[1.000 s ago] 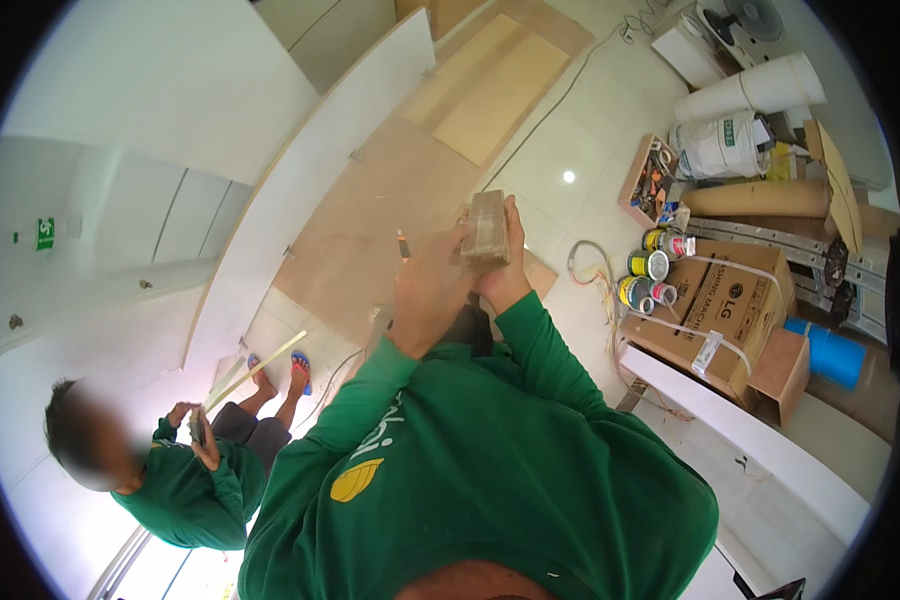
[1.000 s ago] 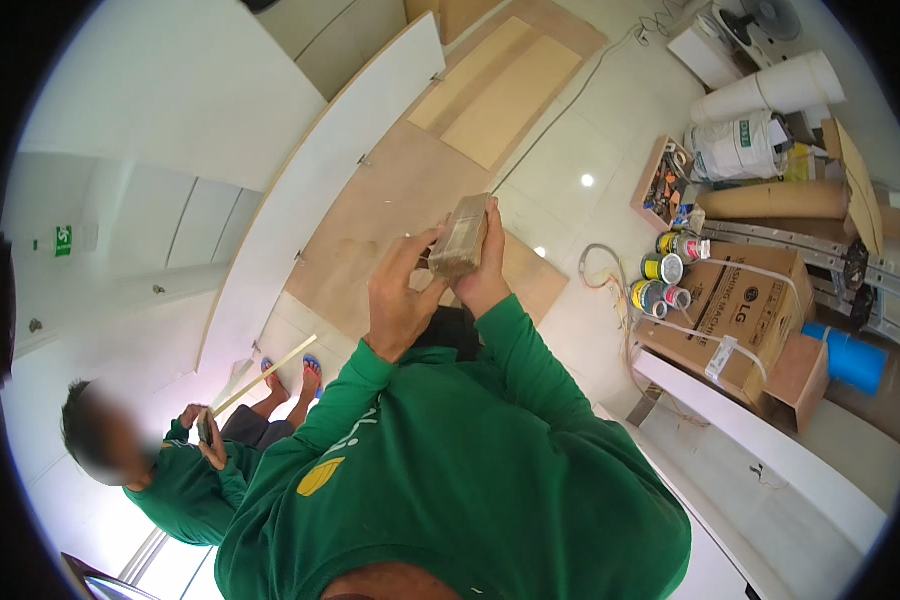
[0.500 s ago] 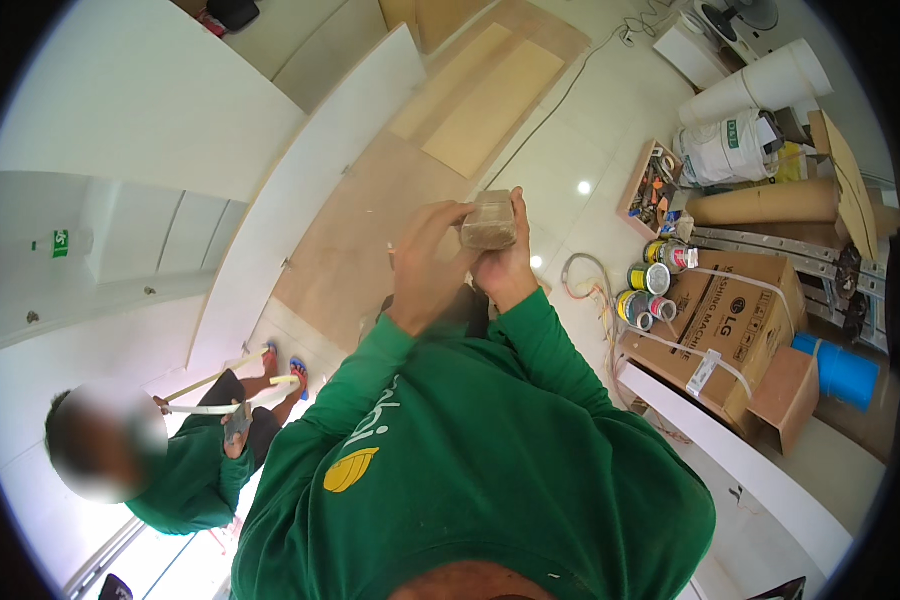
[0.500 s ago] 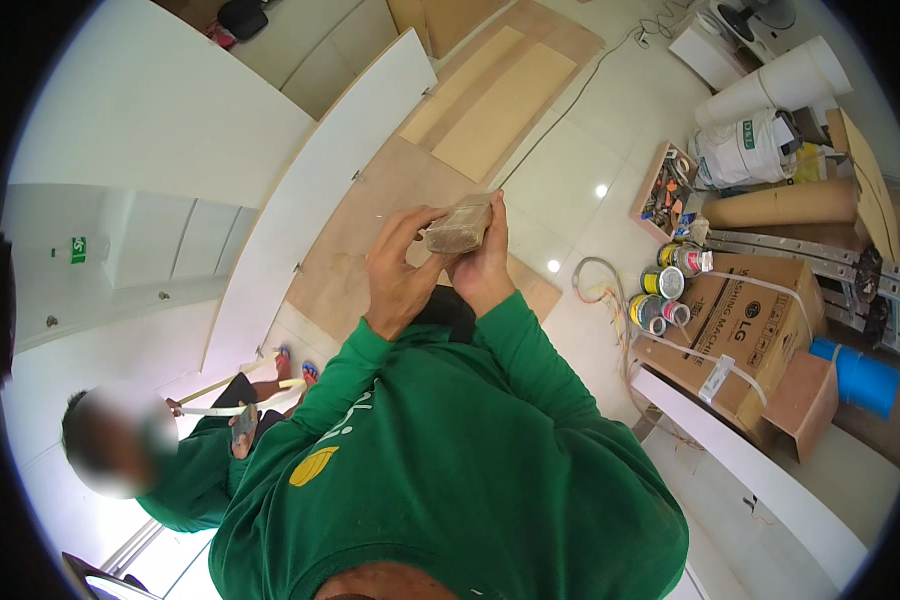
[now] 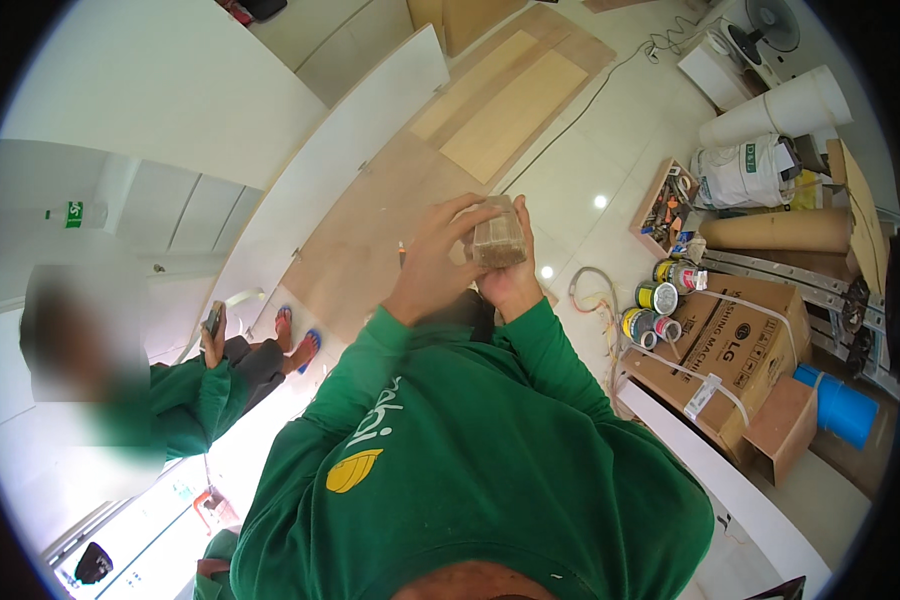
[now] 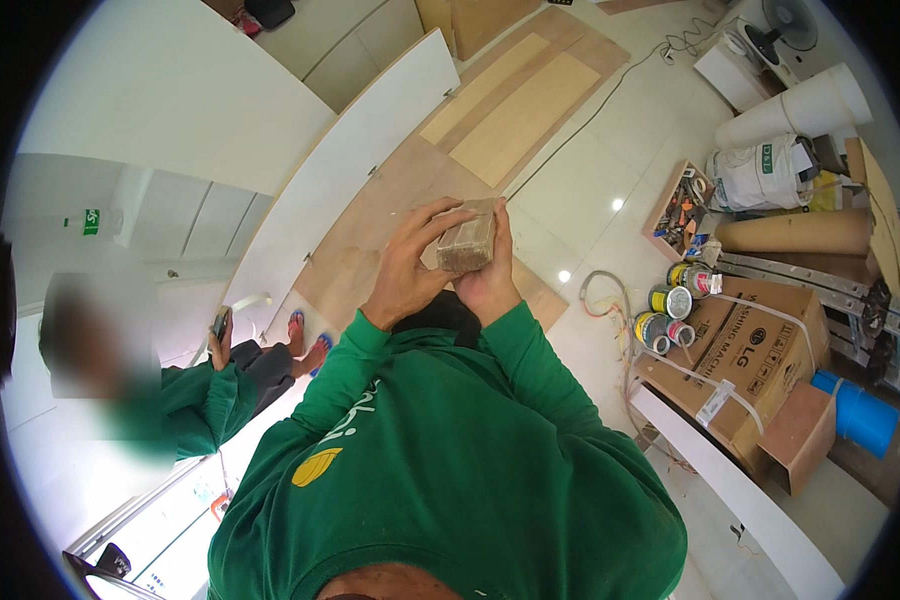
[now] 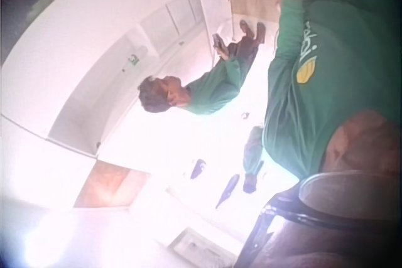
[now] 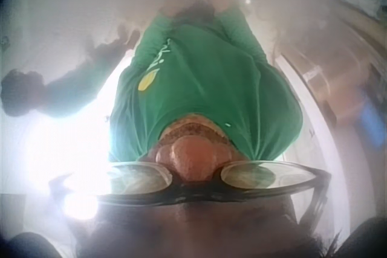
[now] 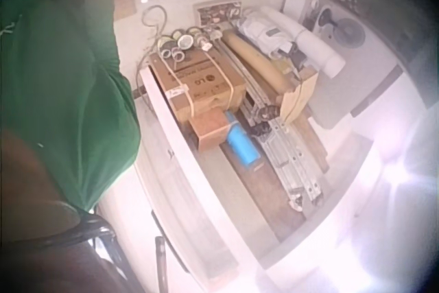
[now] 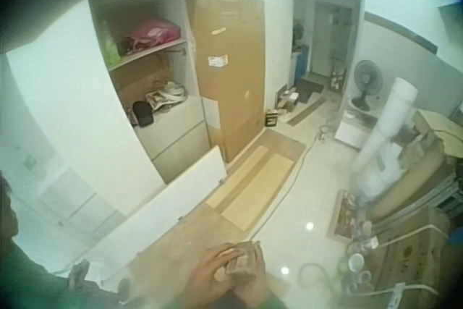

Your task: The person fits a wooden panel into a cabinet opening, then retrieves a hammer and a small wooden block. They use the block and hammer to tap the panel into place, then mark the panel with a pencil.

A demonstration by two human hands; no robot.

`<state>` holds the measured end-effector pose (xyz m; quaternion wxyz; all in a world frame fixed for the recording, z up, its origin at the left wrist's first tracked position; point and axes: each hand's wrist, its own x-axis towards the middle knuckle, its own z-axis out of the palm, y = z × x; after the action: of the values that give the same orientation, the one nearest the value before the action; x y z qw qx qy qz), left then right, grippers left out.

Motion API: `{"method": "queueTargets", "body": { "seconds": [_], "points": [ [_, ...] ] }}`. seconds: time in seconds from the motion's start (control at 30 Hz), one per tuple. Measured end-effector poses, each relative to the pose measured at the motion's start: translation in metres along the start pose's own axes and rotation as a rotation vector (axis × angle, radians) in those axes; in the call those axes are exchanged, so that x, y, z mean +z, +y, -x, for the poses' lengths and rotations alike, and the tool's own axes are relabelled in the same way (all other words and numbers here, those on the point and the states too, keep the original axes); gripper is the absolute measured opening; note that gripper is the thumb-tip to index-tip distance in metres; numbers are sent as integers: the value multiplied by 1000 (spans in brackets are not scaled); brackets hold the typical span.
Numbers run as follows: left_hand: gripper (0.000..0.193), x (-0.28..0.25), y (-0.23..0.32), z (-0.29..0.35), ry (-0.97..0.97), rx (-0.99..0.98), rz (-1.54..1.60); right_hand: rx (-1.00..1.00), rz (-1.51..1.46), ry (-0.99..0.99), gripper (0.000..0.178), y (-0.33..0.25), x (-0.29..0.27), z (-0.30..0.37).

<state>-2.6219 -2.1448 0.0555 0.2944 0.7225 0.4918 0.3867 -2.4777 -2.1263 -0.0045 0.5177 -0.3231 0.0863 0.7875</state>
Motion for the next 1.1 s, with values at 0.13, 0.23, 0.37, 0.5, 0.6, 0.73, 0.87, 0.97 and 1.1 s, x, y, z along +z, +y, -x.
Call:
{"method": "queueTargets", "body": {
  "seconds": [0.13,0.23,0.37,0.5,0.6,0.73,0.87,0.97,1.1],
  "points": [
    [63,-2,-9,2,-49,-46,13,33,27,17,52,2,17,12],
    [62,-2,-8,1,-66,-63,14,58,14,7,50,4,16,12],
    [60,2,-19,-1,-82,-44,-43,107,24,-120,57,4,-17,-11],
    [60,12,-23,-5,-83,3,-99,113,0,-79,59,-1,-14,-7],
    [60,26,-26,-9,-61,50,-52,131,8,-41,62,-13,-20,-7],
    [60,45,-20,-24,-132,27,0,83,38,35,66,-36,-17,4],
    [61,72,-29,-35,-164,74,-8,0,23,53,70,-52,-29,2],
    [57,84,-31,-52,-155,120,61,-23,86,22,74,-66,-26,10],
    [43,91,-21,-99,-212,58,239,-2,601,67,75,-125,-58,30]
  ]
}}
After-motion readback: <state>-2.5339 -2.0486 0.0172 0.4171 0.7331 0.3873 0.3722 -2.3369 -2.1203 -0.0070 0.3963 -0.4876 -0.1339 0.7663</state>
